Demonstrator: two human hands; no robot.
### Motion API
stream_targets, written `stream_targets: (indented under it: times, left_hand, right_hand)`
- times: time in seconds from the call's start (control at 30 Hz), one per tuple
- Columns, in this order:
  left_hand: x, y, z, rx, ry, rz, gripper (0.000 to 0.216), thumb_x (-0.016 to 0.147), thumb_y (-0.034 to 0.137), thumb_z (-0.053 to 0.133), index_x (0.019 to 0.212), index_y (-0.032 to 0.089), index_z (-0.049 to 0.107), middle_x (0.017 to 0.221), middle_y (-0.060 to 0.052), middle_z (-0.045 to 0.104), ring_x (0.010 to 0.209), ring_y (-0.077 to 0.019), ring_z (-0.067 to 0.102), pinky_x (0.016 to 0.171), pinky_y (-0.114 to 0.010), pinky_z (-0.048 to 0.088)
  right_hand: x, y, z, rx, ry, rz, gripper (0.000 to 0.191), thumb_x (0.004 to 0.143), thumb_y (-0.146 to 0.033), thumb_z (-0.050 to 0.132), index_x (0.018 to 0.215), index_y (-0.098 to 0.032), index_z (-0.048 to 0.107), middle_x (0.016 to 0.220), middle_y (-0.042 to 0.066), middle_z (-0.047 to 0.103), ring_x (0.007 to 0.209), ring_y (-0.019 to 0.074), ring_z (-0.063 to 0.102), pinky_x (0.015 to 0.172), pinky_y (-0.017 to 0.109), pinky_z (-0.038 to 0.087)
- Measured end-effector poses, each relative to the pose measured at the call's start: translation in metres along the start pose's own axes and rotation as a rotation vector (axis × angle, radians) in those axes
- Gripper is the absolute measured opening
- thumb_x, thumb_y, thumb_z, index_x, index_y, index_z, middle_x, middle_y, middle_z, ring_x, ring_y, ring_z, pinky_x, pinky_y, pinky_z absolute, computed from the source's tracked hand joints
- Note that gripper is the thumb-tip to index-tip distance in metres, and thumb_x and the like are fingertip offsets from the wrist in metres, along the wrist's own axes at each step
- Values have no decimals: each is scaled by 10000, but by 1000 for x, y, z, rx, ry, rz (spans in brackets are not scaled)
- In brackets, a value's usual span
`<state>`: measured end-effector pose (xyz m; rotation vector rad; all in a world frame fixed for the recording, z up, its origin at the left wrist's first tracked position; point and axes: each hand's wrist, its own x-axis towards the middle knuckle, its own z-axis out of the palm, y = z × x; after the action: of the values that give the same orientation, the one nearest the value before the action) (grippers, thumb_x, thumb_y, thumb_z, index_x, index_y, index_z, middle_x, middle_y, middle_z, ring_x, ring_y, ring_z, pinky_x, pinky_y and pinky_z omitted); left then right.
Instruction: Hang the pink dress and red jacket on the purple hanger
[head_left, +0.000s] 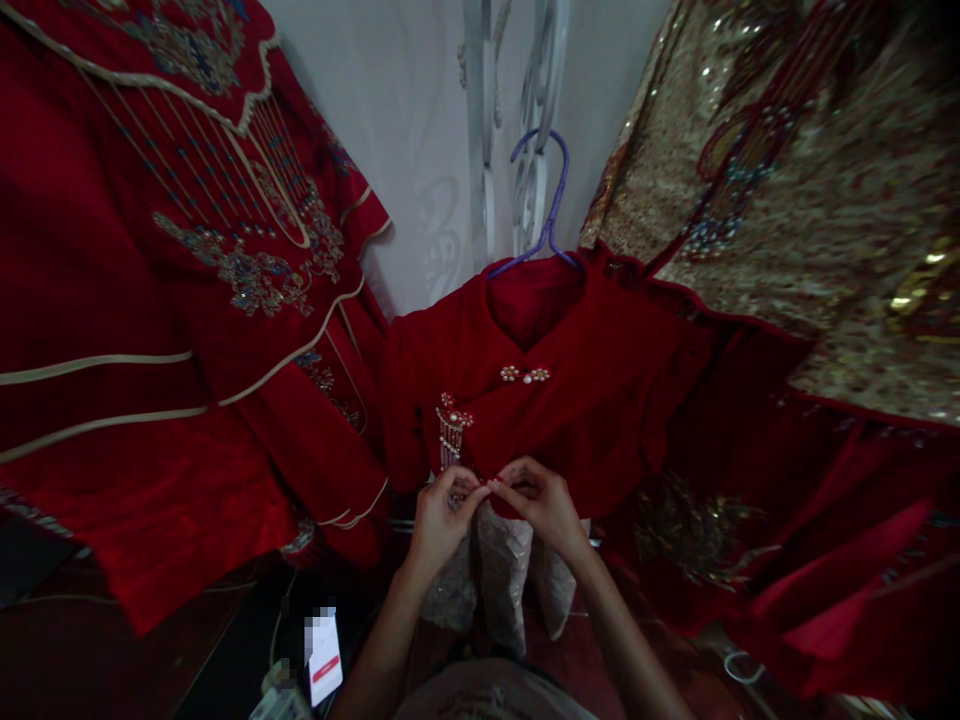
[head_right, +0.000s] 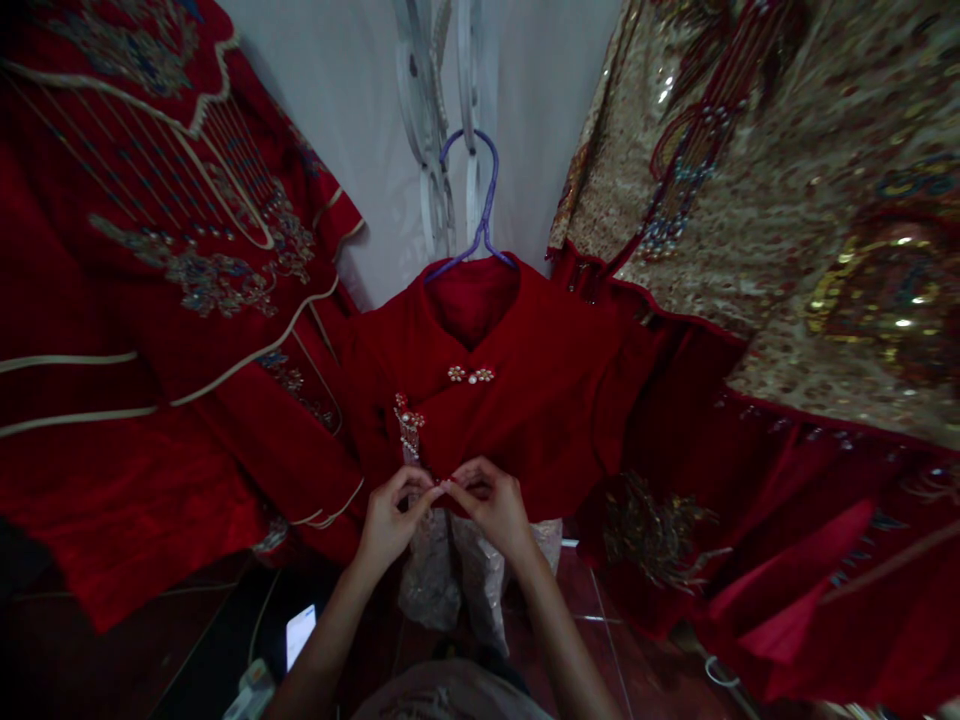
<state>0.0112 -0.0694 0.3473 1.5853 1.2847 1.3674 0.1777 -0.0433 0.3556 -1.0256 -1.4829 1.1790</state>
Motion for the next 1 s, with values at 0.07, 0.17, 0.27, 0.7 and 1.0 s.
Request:
stream_targets:
  times: [0.07,0.17,0.27,0.7,1.0]
  left_hand:
    - [3,8,-1,-96,-43,-23,168,774,300,677,860,174,607,802,-20,634,762,-129,623,719,-239,508]
    - [19,21,-5,-288,13,-41,300,740,319,710,990,189,607,904,-37,646,845,-140,627,766,-249,512]
    - [40,30,-8,-403,207,-68,302,779,368,668,1021,192,637,1006,-57,665,920,-146,625,802,-246,504]
    - [62,43,-1,-794,351,-260,290,673,366,756,881,168,714,963,-62,727,725,-105,655,627,-189,484]
    - [67,41,4,-729,408,-277,301,649,355,747,869,153,713,884,-62,731,719,-108,654,629,-188,465]
  right_hand:
    - [-2,-9,-5,55,-28,31,288,703,-397,750,796,-156,623,758,22,656,715,125,618,686,241,494]
    - [-6,-27,-16,160,-169,107,279,685,-367,771,768,-155,609,693,-4,633,633,101,583,627,230,471]
    - [-12,-42,-27,207,-319,132,243,691,-314,776,764,-152,610,683,-16,620,610,83,559,609,216,449]
    - [-17,-44,-23,233,-282,107,227,692,-300,776,755,-157,611,711,-12,620,636,84,562,595,204,444]
    - [-16,-47,-18,248,-282,118,245,687,-332,772,748,-166,602,716,-1,641,630,103,586,603,229,491]
